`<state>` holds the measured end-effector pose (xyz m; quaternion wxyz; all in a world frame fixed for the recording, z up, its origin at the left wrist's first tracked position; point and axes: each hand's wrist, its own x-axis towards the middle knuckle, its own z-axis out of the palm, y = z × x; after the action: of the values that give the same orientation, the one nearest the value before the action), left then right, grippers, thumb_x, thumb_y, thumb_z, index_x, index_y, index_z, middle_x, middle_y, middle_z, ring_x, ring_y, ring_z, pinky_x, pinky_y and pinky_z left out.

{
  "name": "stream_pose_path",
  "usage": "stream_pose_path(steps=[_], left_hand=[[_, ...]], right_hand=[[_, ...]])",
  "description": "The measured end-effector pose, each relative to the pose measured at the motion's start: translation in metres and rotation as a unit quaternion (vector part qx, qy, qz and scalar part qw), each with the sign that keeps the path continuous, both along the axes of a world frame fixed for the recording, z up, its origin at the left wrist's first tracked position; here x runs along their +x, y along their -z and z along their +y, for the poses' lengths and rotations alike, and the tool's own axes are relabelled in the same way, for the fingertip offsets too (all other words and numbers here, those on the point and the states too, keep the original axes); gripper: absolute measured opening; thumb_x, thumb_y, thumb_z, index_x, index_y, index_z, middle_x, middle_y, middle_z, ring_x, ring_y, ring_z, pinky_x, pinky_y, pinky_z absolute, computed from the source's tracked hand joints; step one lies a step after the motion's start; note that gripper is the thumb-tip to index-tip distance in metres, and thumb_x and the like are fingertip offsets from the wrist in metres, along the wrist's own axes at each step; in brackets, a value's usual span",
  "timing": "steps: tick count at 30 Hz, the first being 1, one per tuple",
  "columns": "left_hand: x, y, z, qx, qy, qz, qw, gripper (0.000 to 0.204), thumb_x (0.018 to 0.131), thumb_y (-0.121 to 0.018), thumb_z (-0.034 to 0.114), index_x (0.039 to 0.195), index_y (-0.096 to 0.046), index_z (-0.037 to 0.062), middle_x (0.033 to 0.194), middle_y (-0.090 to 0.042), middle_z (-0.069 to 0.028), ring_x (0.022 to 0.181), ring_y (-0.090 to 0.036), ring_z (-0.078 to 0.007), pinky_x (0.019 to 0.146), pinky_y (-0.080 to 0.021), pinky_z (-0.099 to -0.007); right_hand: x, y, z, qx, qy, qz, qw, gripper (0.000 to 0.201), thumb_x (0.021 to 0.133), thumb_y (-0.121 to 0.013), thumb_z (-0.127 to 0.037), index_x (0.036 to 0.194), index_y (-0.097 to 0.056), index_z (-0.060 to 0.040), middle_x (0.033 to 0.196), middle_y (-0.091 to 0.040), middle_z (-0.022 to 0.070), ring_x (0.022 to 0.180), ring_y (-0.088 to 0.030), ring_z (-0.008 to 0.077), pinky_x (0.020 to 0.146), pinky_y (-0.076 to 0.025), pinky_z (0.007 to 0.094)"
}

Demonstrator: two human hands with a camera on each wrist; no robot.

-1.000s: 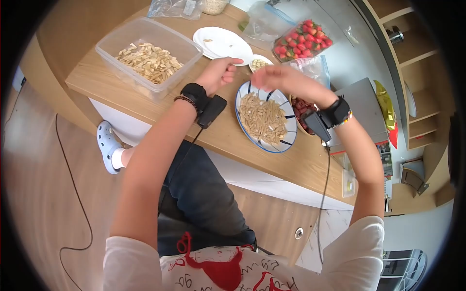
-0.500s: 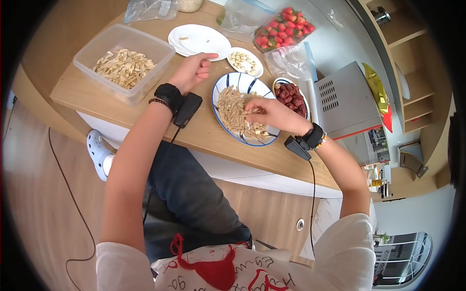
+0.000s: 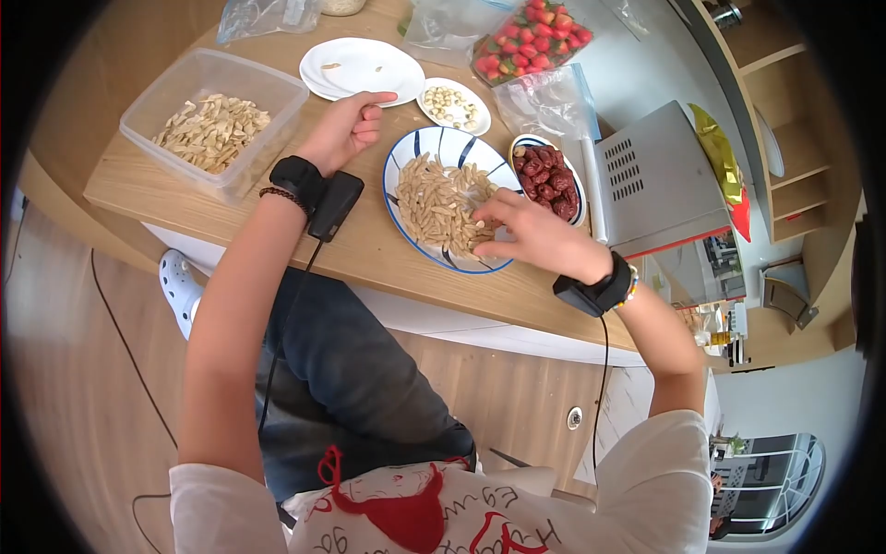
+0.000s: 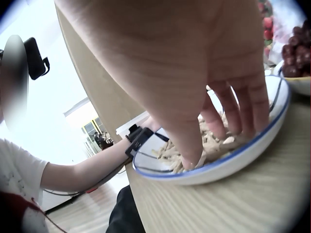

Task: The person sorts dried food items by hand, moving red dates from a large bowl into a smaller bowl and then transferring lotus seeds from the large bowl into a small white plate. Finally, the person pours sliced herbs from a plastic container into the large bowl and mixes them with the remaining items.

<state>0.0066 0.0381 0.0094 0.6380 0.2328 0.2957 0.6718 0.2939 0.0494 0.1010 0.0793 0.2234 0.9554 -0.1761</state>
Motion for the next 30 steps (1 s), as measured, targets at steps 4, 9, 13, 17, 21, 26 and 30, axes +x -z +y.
stream_pose_path(steps=[4,9,13,17,21,26,30], left_hand=[[0.000,-0.001,-0.001,0.000,0.000,0.001,1.000,0.023,0.092,-0.049,0.012,0.110,-0.055,-0.0023,0.062,-0.031,0.0075,0.050,-0.025,-0.0027,0.042,-0.022,-0.0186],[-0.001,-0.001,-0.001,0.000,-0.001,0.002,1.000,0.024,0.092,-0.048,0.012,0.111,-0.055,-0.0023,0.063,-0.031,0.0073,0.051,-0.025,-0.0027,0.042,-0.022,-0.0183],[0.001,-0.001,-0.003,0.002,-0.003,-0.002,1.000,0.024,0.092,-0.048,0.012,0.111,-0.055,-0.0020,0.063,-0.032,0.0071,0.050,-0.025,-0.0028,0.042,-0.023,-0.0182],[0.000,0.000,-0.002,0.005,0.001,0.001,1.000,0.022,0.089,-0.053,0.011,0.106,-0.056,-0.0011,0.064,-0.033,0.0067,0.051,-0.025,-0.0032,0.044,-0.023,-0.0186],[-0.001,0.000,-0.002,0.007,0.004,-0.001,1.000,0.019,0.086,-0.057,0.011,0.102,-0.056,-0.0004,0.065,-0.034,0.0068,0.052,-0.025,-0.0030,0.045,-0.023,-0.0187],[0.000,-0.003,-0.003,-0.003,-0.004,0.003,1.000,0.021,0.091,-0.051,0.012,0.106,-0.056,-0.0016,0.063,-0.033,0.0072,0.050,-0.025,-0.0028,0.043,-0.022,-0.0186],[0.000,-0.003,-0.003,-0.001,-0.005,0.012,1.000,0.023,0.093,-0.048,0.012,0.110,-0.054,-0.0023,0.062,-0.032,0.0072,0.050,-0.024,-0.0030,0.042,-0.022,-0.0187]], right_hand=[[0.003,0.016,0.004,0.018,-0.002,0.065,0.998,0.036,0.081,-0.068,-0.022,0.108,-0.055,-0.0005,0.098,-0.052,0.0115,0.084,-0.059,0.0223,0.074,-0.048,0.0335],[-0.002,0.012,0.009,-0.035,0.059,0.023,0.997,0.025,0.080,-0.068,-0.015,0.098,-0.059,0.0003,0.083,-0.058,0.0094,0.078,-0.059,0.0190,0.071,-0.047,0.0309],[-0.005,0.011,0.008,-0.048,0.088,0.036,0.994,0.018,0.080,-0.067,-0.012,0.093,-0.062,0.0004,0.081,-0.062,0.0082,0.077,-0.060,0.0155,0.074,-0.047,0.0288],[-0.003,0.014,0.014,-0.072,0.111,0.050,0.990,0.016,0.081,-0.066,-0.011,0.093,-0.063,0.0000,0.084,-0.064,0.0064,0.080,-0.060,0.0130,0.078,-0.047,0.0268],[-0.003,0.011,0.015,-0.092,0.132,0.056,0.985,0.015,0.083,-0.064,-0.010,0.095,-0.064,-0.0011,0.085,-0.065,0.0048,0.080,-0.060,0.0119,0.080,-0.047,0.0259],[-0.003,0.007,0.017,-0.121,0.168,0.124,0.971,0.020,0.085,-0.061,-0.009,0.103,-0.060,-0.0009,0.084,-0.062,0.0035,0.079,-0.058,0.0121,0.076,-0.046,0.0247],[-0.001,0.001,0.029,-0.446,0.255,0.248,0.821,0.015,0.087,-0.054,-0.009,0.097,-0.058,0.0014,0.080,-0.058,0.0034,0.075,-0.055,0.0141,0.070,-0.046,0.0254]])
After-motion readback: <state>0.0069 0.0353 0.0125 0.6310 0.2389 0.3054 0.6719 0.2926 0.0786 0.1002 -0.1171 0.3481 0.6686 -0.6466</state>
